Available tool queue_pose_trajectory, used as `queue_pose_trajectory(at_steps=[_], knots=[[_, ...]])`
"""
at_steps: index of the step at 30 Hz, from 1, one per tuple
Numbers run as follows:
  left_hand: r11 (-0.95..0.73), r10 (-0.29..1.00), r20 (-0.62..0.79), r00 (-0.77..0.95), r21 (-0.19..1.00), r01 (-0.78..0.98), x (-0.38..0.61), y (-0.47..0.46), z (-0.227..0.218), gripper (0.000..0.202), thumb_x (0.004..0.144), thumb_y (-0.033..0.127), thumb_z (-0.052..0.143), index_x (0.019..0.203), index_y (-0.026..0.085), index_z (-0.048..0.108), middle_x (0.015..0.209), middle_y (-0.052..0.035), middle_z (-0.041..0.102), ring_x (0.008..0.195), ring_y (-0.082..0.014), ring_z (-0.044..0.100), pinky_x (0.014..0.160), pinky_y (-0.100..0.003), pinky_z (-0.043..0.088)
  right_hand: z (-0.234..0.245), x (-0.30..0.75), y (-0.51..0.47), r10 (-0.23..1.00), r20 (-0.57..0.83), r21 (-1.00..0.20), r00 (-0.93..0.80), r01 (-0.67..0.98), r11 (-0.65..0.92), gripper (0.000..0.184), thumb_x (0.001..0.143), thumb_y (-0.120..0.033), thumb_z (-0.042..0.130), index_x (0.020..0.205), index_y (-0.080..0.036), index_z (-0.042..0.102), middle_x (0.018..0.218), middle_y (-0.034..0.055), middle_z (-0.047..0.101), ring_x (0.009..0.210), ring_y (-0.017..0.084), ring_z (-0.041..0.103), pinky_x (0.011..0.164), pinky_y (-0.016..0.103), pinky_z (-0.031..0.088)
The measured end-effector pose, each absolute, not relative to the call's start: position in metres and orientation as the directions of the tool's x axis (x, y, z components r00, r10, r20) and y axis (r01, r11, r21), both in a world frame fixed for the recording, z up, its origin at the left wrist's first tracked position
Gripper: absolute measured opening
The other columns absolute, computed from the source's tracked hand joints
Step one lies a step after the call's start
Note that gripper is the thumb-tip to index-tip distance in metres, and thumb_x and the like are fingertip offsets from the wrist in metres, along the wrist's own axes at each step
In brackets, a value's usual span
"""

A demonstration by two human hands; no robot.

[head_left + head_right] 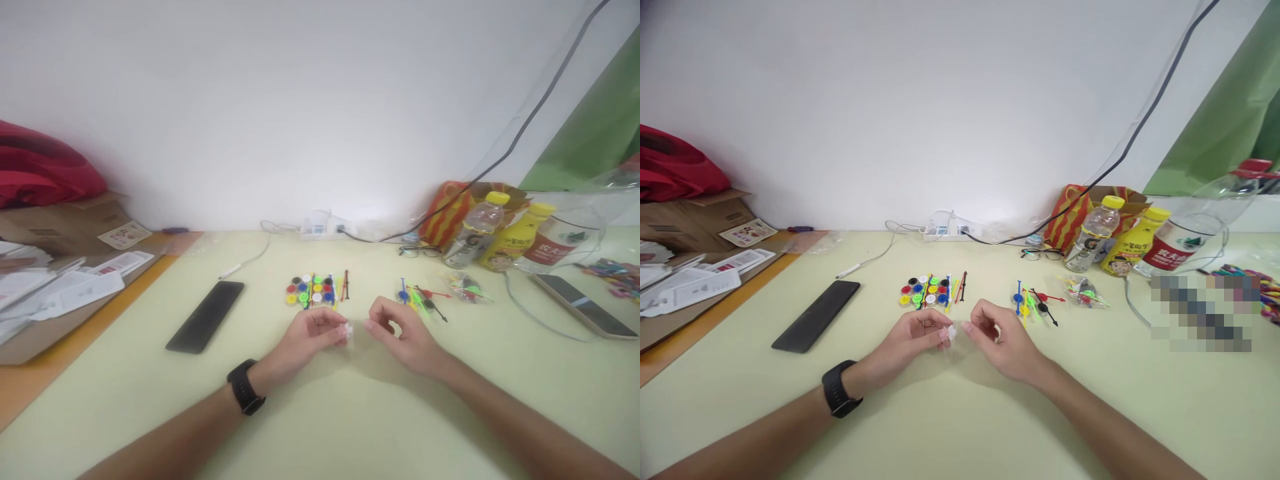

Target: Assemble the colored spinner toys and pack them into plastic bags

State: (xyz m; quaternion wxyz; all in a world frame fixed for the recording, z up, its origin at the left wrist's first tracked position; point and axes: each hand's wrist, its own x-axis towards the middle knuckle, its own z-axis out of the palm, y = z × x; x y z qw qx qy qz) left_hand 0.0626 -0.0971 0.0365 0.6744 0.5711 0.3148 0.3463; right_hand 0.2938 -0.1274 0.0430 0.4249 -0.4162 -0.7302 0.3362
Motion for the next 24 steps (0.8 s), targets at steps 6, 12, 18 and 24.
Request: queue_pose_trajectory(at_steps=[6,12,18,24], knots=[[0.092,0.807,-0.024,0.590,0.992,-0.085,0.062,-0.098,0.039,0.028,0.087,0.039,0.081,0.101,0.016,0.072,0.097,-0.0083,0.072,0.089,-0.0200,0.068,0.083,-0.032,0.054,0.043,0.287,-0.133,0.870,0.247,-0.905,-0.427,0.219,0.365,0.020,0.103,-0.038,0.057,0.095,-0.020,0.056,0.086,0.0023,0.059,0.074,0.014,0.052,0.066,0.027,0.046],[0.083,0.797,-0.021,0.604,0.994,-0.075,0.062,-0.097,0.036,0.026,0.090,0.039,0.078,0.102,0.016,0.072,0.100,-0.0087,0.073,0.092,-0.0202,0.068,0.086,-0.033,0.054,0.043,0.284,-0.134,0.864,0.226,-0.911,-0.449,0.217,0.351,0.016,0.104,-0.036,0.055,0.098,-0.021,0.058,0.087,0.0020,0.062,0.074,0.014,0.054,0.068,0.028,0.046],[0.092,0.791,-0.022,0.612,0.992,-0.083,0.062,-0.096,0.036,0.028,0.090,0.039,0.079,0.104,0.016,0.073,0.104,-0.0097,0.072,0.094,-0.0209,0.069,0.086,-0.033,0.055,0.041,0.285,-0.132,0.862,0.249,-0.896,-0.441,0.233,0.378,0.016,0.104,-0.037,0.053,0.104,-0.022,0.058,0.087,0.0022,0.064,0.074,0.015,0.056,0.068,0.028,0.048],[0.112,0.822,-0.034,0.568,0.988,-0.103,0.063,-0.096,0.035,0.030,0.085,0.040,0.083,0.102,0.016,0.073,0.096,-0.0072,0.072,0.089,-0.0198,0.069,0.083,-0.032,0.055,0.030,0.288,-0.133,0.880,0.362,-0.855,-0.307,0.268,0.445,0.047,0.103,-0.036,0.054,0.146,-0.027,0.037,0.098,0.0044,0.061,0.072,0.016,0.056,0.066,0.030,0.049]])
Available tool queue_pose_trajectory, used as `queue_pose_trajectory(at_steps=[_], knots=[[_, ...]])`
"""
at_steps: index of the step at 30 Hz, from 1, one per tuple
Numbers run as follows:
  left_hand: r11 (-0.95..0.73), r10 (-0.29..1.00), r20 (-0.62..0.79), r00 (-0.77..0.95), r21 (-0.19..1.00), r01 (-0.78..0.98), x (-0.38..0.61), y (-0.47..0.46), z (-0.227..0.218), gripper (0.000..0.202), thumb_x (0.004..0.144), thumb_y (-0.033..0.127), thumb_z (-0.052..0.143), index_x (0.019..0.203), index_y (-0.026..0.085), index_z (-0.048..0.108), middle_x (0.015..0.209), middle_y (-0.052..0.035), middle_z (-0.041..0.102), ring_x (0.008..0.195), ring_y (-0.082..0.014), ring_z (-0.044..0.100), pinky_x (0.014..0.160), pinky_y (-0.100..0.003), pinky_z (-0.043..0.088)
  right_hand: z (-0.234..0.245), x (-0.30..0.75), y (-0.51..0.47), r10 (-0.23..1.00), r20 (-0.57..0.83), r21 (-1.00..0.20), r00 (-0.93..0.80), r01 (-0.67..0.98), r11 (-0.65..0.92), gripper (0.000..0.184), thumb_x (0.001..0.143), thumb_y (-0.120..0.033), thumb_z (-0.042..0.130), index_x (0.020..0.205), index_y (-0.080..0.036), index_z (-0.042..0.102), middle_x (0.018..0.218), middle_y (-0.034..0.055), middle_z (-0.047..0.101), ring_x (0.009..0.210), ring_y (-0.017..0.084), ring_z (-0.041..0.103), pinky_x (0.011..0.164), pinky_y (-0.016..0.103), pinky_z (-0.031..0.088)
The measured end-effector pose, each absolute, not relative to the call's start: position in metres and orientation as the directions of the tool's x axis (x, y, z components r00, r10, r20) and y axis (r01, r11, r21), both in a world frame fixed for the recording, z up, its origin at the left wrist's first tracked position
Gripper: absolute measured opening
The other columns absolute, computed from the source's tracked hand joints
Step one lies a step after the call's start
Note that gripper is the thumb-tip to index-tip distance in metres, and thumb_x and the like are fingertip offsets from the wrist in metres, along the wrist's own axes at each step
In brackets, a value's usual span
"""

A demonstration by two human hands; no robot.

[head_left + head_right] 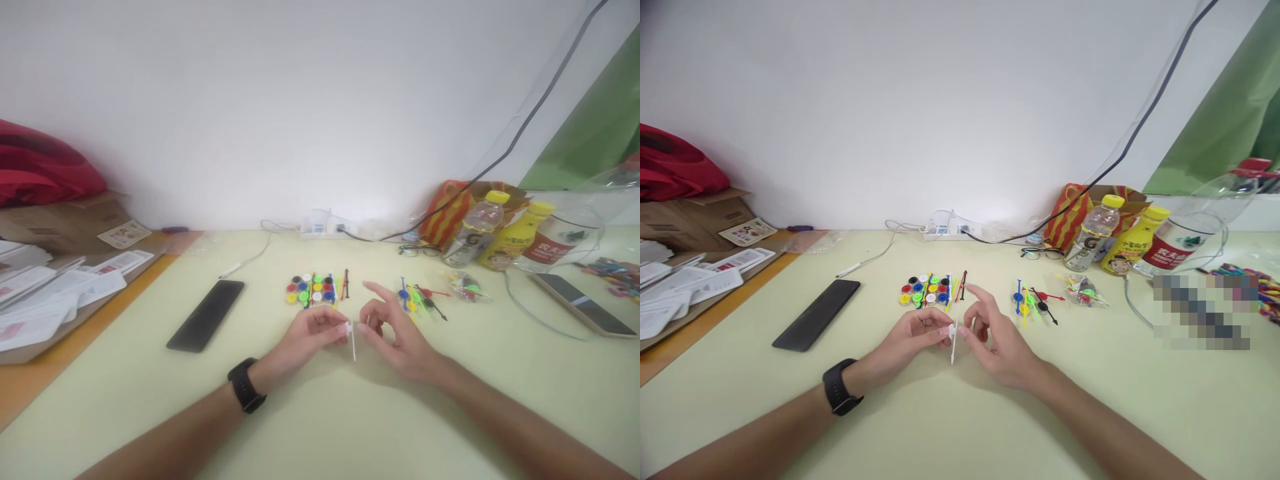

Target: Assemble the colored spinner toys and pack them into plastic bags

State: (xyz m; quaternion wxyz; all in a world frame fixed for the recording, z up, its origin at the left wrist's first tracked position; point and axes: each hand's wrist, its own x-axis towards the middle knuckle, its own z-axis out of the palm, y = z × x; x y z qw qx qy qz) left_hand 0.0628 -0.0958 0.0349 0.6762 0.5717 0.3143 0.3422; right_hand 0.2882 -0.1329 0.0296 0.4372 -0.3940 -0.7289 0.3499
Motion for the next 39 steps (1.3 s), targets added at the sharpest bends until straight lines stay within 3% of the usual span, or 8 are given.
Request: queue_pose_trajectory(at_steps=[2,3,5,7,9,14,32,39], knots=[[0.114,0.826,-0.036,0.562,0.988,-0.103,0.063,-0.096,0.033,0.030,0.085,0.039,0.083,0.102,0.016,0.073,0.095,-0.0069,0.071,0.088,-0.0193,0.069,0.082,-0.031,0.055,0.031,0.290,-0.132,0.894,0.330,-0.852,-0.304,0.312,0.420,0.029,0.103,-0.041,0.052,0.126,-0.024,0.054,0.097,0.0052,0.061,0.069,0.015,0.054,0.064,0.030,0.047],[0.112,0.824,-0.036,0.566,0.989,-0.100,0.062,-0.096,0.033,0.029,0.086,0.038,0.083,0.102,0.016,0.072,0.094,-0.0067,0.071,0.087,-0.0190,0.069,0.082,-0.031,0.054,0.032,0.291,-0.132,0.905,0.270,-0.864,-0.328,0.333,0.378,0.027,0.104,-0.045,0.049,0.103,-0.021,0.061,0.087,0.0041,0.059,0.064,0.014,0.051,0.062,0.030,0.045],[0.107,0.812,-0.036,0.583,0.990,-0.088,0.062,-0.096,0.033,0.027,0.088,0.037,0.081,0.101,0.015,0.071,0.091,-0.0064,0.071,0.086,-0.0185,0.068,0.083,-0.031,0.054,0.037,0.293,-0.130,0.908,0.118,-0.900,-0.401,0.344,0.268,0.056,0.106,-0.054,0.040,0.063,-0.019,0.046,0.063,0.0002,0.045,0.054,0.012,0.040,0.055,0.029,0.037],[0.100,0.802,-0.032,0.597,0.992,-0.081,0.062,-0.096,0.034,0.026,0.089,0.037,0.080,0.100,0.015,0.071,0.088,-0.0062,0.071,0.086,-0.0184,0.068,0.083,-0.031,0.053,0.042,0.294,-0.129,0.886,0.051,-0.925,-0.460,0.314,0.216,0.065,0.105,-0.060,0.037,0.055,-0.020,0.029,0.054,-0.0028,0.029,0.051,0.011,0.028,0.051,0.028,0.030],[0.094,0.801,-0.025,0.598,0.992,-0.085,0.062,-0.097,0.035,0.027,0.089,0.038,0.080,0.100,0.015,0.071,0.088,-0.0061,0.070,0.085,-0.0183,0.067,0.083,-0.031,0.053,0.045,0.293,-0.128,0.883,0.107,-0.925,-0.456,0.280,0.256,0.062,0.102,-0.062,0.047,0.058,-0.019,0.034,0.057,-0.0034,0.031,0.054,0.010,0.029,0.052,0.026,0.028],[0.091,0.808,-0.017,0.589,0.991,-0.095,0.063,-0.097,0.036,0.028,0.088,0.038,0.081,0.100,0.015,0.071,0.090,-0.0059,0.070,0.085,-0.0183,0.067,0.081,-0.031,0.053,0.044,0.288,-0.128,0.911,0.159,-0.929,-0.381,0.254,0.268,0.035,0.097,-0.050,0.065,0.083,-0.019,0.056,0.075,-0.0009,0.054,0.067,0.013,0.047,0.059,0.025,0.040],[0.093,0.788,-0.023,0.616,0.992,-0.082,0.064,-0.097,0.038,0.026,0.090,0.037,0.079,0.100,0.015,0.071,0.098,-0.0081,0.072,0.089,-0.0191,0.068,0.081,-0.031,0.055,0.041,0.284,-0.131,0.875,0.174,-0.926,-0.452,0.226,0.301,0.014,0.103,-0.035,0.057,0.103,-0.021,0.059,0.090,0.0015,0.069,0.073,0.013,0.054,0.067,0.026,0.044],[0.100,0.803,-0.052,0.594,0.994,-0.048,0.064,-0.097,0.037,0.029,0.090,0.039,0.078,0.105,0.014,0.070,0.102,-0.0103,0.075,0.088,-0.0194,0.070,0.080,-0.031,0.056,0.034,0.291,-0.131,0.835,0.263,-0.762,-0.484,0.427,0.487,0.017,0.103,-0.029,0.055,0.117,-0.023,0.063,0.096,0.0028,0.073,0.073,0.014,0.061,0.069,0.028,0.048]])
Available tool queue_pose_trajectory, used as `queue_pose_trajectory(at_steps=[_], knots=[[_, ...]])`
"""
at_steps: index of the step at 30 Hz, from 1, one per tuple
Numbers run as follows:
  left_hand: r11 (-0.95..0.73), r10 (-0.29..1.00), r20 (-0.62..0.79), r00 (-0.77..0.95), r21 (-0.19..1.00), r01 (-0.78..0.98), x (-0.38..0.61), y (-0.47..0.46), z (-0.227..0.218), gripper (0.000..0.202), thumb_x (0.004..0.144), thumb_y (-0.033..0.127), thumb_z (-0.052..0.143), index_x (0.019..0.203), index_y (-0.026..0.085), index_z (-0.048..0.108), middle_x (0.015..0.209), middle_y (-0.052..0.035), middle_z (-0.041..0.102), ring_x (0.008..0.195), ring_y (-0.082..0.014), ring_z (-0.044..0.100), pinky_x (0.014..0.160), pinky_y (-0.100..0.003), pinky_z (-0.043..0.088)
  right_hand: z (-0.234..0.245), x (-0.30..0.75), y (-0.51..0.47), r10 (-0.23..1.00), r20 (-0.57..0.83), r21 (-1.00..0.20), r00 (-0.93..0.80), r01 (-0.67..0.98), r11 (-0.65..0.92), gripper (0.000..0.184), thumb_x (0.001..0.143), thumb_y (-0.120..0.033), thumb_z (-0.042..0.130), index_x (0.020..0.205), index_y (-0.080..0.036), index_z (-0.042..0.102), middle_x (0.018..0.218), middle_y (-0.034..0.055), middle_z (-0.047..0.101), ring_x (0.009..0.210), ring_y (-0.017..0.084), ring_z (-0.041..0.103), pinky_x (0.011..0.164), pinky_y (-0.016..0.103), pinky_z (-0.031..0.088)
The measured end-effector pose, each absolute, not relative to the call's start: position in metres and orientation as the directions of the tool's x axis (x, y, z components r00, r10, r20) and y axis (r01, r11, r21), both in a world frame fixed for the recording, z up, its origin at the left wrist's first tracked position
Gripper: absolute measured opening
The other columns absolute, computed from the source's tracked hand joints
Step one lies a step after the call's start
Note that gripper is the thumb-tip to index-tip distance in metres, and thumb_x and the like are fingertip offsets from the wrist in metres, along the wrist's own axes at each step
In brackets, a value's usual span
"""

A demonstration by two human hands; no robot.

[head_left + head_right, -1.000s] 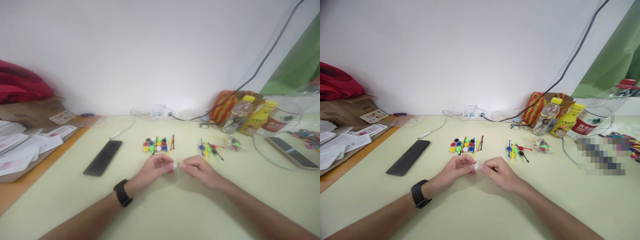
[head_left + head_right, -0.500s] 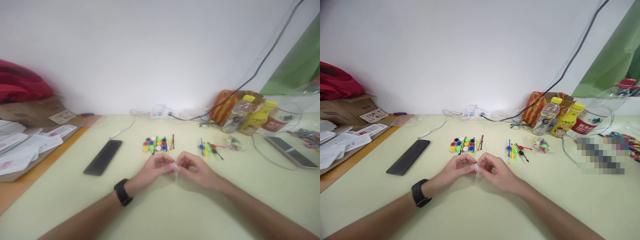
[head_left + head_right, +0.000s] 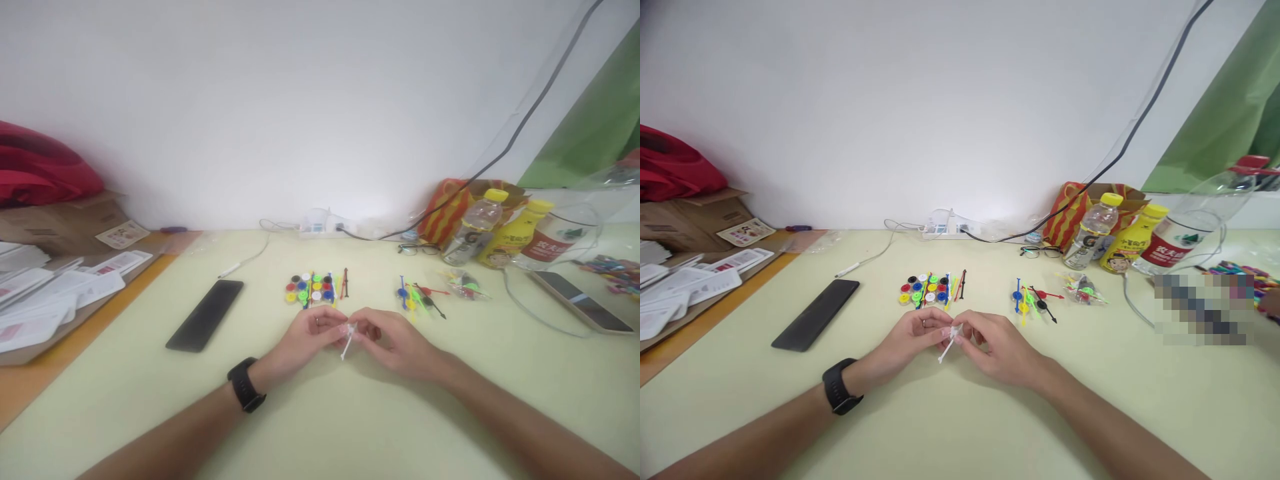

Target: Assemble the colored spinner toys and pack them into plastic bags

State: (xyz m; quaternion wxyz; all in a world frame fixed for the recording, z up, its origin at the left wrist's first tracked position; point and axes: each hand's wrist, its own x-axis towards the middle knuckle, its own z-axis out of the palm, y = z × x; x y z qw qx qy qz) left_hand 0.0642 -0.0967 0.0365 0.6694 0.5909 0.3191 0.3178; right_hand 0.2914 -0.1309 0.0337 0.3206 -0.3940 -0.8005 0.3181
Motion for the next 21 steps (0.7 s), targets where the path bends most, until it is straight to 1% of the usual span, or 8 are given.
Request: queue_pose_trajectory(at_steps=[3,5,8,11,14,18,21], knots=[[0.094,0.812,-0.048,0.582,0.994,-0.049,0.0641,-0.0959,0.0350,0.029,0.091,0.039,0.078,0.103,0.014,0.069,0.102,-0.0104,0.074,0.089,-0.0199,0.070,0.081,-0.032,0.056,0.0312,0.2944,-0.1296,0.771,0.389,-0.644,-0.505,0.449,0.619,0.022,0.101,-0.022,0.057,0.121,-0.024,0.065,0.103,0.0028,0.074,0.076,0.014,0.063,0.070,0.028,0.048],[0.099,0.805,-0.048,0.591,0.994,-0.054,0.0642,-0.0959,0.0346,0.028,0.091,0.039,0.078,0.101,0.015,0.068,0.097,-0.0090,0.074,0.088,-0.0193,0.070,0.081,-0.031,0.055,0.0293,0.2953,-0.1284,0.736,0.447,-0.599,-0.509,0.441,0.669,0.023,0.101,-0.020,0.055,0.122,-0.024,0.065,0.100,0.0026,0.074,0.077,0.014,0.064,0.070,0.027,0.048],[0.108,0.789,-0.052,0.612,0.993,-0.055,0.0643,-0.0962,0.0348,0.026,0.091,0.038,0.077,0.097,0.015,0.066,0.090,-0.0065,0.072,0.087,-0.0183,0.069,0.082,-0.031,0.054,0.0269,0.2952,-0.1268,0.703,0.494,-0.541,-0.512,0.451,0.709,0.020,0.103,-0.018,0.053,0.118,-0.023,0.065,0.095,0.0025,0.073,0.078,0.014,0.064,0.069,0.026,0.046],[0.115,0.785,-0.071,0.615,0.993,-0.033,0.0640,-0.0962,0.0347,0.026,0.090,0.038,0.079,0.093,0.015,0.065,0.086,-0.0053,0.070,0.086,-0.0178,0.067,0.082,-0.032,0.054,0.0269,0.2942,-0.1261,0.682,0.507,-0.486,-0.527,0.478,0.732,0.015,0.104,-0.018,0.051,0.110,-0.021,0.064,0.091,0.0020,0.070,0.075,0.014,0.061,0.068,0.026,0.042],[0.126,0.780,-0.089,0.619,0.992,-0.016,0.0633,-0.0961,0.0344,0.027,0.089,0.038,0.079,0.092,0.016,0.065,0.087,-0.0050,0.070,0.085,-0.0171,0.067,0.082,-0.031,0.054,0.0288,0.2933,-0.1262,0.678,0.491,-0.475,-0.547,0.485,0.735,0.013,0.105,-0.018,0.048,0.106,-0.021,0.061,0.090,0.0019,0.067,0.076,0.014,0.059,0.068,0.026,0.041],[0.125,0.786,-0.084,0.612,0.992,-0.025,0.0633,-0.0970,0.0338,0.028,0.085,0.035,0.084,0.089,0.016,0.063,0.094,-0.0061,0.072,0.089,-0.0169,0.067,0.087,-0.031,0.053,0.0305,0.2938,-0.1258,0.667,0.481,-0.453,-0.569,0.490,0.745,0.014,0.104,-0.016,0.044,0.100,-0.020,0.057,0.090,0.0032,0.064,0.076,0.015,0.056,0.068,0.027,0.041],[0.123,0.798,-0.080,0.598,0.992,-0.030,0.0642,-0.0974,0.0328,0.031,0.083,0.034,0.086,0.081,0.016,0.060,0.090,-0.0058,0.071,0.088,-0.0171,0.068,0.086,-0.031,0.052,0.0308,0.2946,-0.1254,0.663,0.476,-0.432,-0.578,0.503,0.749,0.013,0.104,-0.017,0.043,0.099,-0.020,0.055,0.092,0.0047,0.064,0.076,0.016,0.055,0.068,0.028,0.040]])
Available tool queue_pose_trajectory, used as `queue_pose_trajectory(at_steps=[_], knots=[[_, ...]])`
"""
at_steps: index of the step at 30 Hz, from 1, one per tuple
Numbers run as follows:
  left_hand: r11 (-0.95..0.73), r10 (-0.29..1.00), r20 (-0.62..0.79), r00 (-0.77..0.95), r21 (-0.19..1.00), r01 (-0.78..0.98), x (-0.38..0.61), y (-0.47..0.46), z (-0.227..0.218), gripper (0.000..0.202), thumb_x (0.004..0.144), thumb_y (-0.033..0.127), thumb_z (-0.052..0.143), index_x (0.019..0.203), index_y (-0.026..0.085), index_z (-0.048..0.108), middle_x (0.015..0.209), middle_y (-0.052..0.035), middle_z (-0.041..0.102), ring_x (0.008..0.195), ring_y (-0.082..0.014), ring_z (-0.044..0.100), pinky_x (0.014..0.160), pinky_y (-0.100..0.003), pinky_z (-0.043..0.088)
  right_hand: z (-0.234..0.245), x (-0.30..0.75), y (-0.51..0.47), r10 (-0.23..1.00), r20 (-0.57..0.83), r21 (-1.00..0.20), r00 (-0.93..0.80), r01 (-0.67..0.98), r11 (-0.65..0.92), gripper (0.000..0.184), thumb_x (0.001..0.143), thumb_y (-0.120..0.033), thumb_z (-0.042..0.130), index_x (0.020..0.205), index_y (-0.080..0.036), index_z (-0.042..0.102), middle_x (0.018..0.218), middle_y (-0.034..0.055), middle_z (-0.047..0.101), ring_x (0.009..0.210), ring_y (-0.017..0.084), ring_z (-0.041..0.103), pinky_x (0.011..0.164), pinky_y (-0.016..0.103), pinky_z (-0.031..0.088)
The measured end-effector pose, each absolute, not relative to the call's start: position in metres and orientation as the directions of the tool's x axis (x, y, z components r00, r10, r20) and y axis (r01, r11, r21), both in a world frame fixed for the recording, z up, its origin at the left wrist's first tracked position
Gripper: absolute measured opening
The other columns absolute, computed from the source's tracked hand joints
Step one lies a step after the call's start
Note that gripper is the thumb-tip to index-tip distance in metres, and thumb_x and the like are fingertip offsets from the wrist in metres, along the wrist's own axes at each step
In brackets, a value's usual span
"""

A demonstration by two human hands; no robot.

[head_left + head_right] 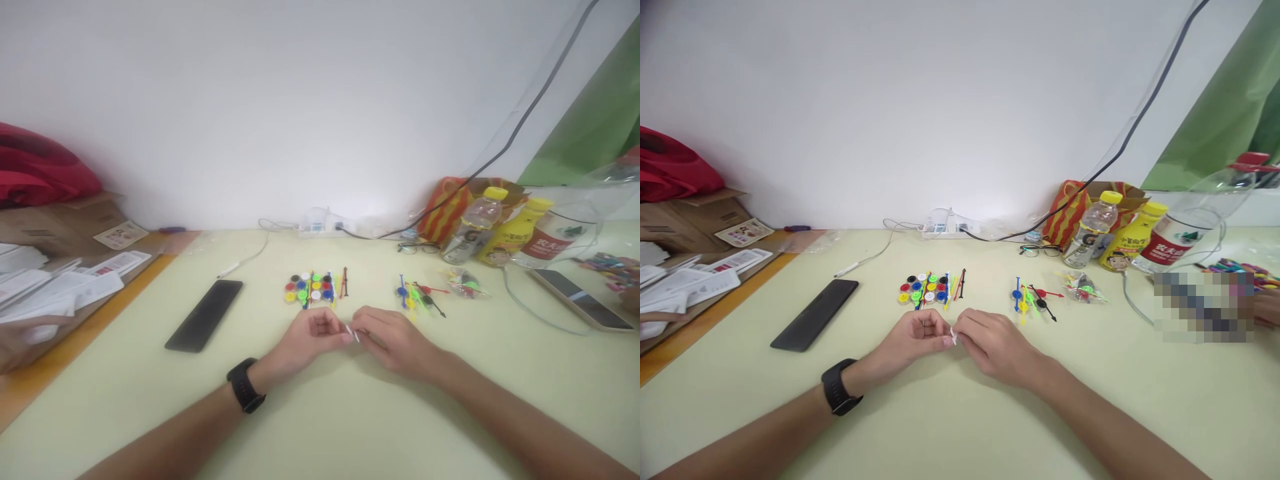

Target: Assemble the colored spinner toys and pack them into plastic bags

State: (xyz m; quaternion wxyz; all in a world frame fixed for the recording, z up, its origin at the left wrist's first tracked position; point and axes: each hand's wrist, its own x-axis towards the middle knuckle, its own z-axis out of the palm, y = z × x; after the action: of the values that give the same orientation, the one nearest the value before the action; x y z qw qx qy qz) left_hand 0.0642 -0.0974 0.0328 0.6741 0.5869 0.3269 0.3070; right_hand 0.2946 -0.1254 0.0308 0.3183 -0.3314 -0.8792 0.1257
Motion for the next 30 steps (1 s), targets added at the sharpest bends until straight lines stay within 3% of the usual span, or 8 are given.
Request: queue_pose_trajectory(at_steps=[4,8,19,30], knots=[[0.118,0.821,-0.069,0.567,0.992,-0.049,0.0655,-0.0978,0.0339,0.032,0.082,0.034,0.086,0.083,0.016,0.061,0.087,-0.0040,0.070,0.086,-0.0175,0.069,0.084,-0.030,0.053,0.0297,0.2942,-0.1263,0.671,0.476,-0.471,-0.568,0.480,0.740,0.011,0.105,-0.017,0.042,0.104,-0.021,0.052,0.104,0.0064,0.066,0.083,0.016,0.059,0.071,0.027,0.043],[0.077,0.811,-0.043,0.584,0.996,-0.034,0.0657,-0.0987,0.0362,0.030,0.084,0.036,0.084,0.100,0.017,0.068,0.102,-0.0093,0.074,0.098,-0.0217,0.071,0.090,-0.034,0.054,0.0285,0.2938,-0.1285,0.708,0.427,-0.499,-0.562,0.507,0.703,0.012,0.105,-0.017,0.042,0.106,-0.022,0.052,0.098,0.0038,0.067,0.079,0.015,0.059,0.070,0.028,0.043],[0.067,0.811,-0.059,0.582,0.998,0.009,0.0650,-0.1004,0.0339,0.028,0.086,0.037,0.083,0.088,0.016,0.065,0.090,-0.0066,0.072,0.084,-0.0170,0.068,0.081,-0.030,0.054,0.0291,0.2952,-0.1264,0.699,0.412,-0.481,-0.584,0.512,0.711,0.015,0.105,-0.017,0.039,0.107,-0.022,0.053,0.093,0.0039,0.066,0.076,0.016,0.057,0.070,0.028,0.043],[0.078,0.768,-0.071,0.636,0.997,0.018,0.0652,-0.1015,0.0352,0.029,0.090,0.041,0.078,0.088,0.016,0.063,0.086,-0.0049,0.068,0.080,-0.0155,0.063,0.076,-0.029,0.052,0.0366,0.2960,-0.1297,0.740,0.315,-0.619,-0.595,0.462,0.635,0.017,0.100,-0.012,0.046,0.109,-0.021,0.057,0.098,0.0036,0.068,0.079,0.015,0.061,0.074,0.028,0.047]])
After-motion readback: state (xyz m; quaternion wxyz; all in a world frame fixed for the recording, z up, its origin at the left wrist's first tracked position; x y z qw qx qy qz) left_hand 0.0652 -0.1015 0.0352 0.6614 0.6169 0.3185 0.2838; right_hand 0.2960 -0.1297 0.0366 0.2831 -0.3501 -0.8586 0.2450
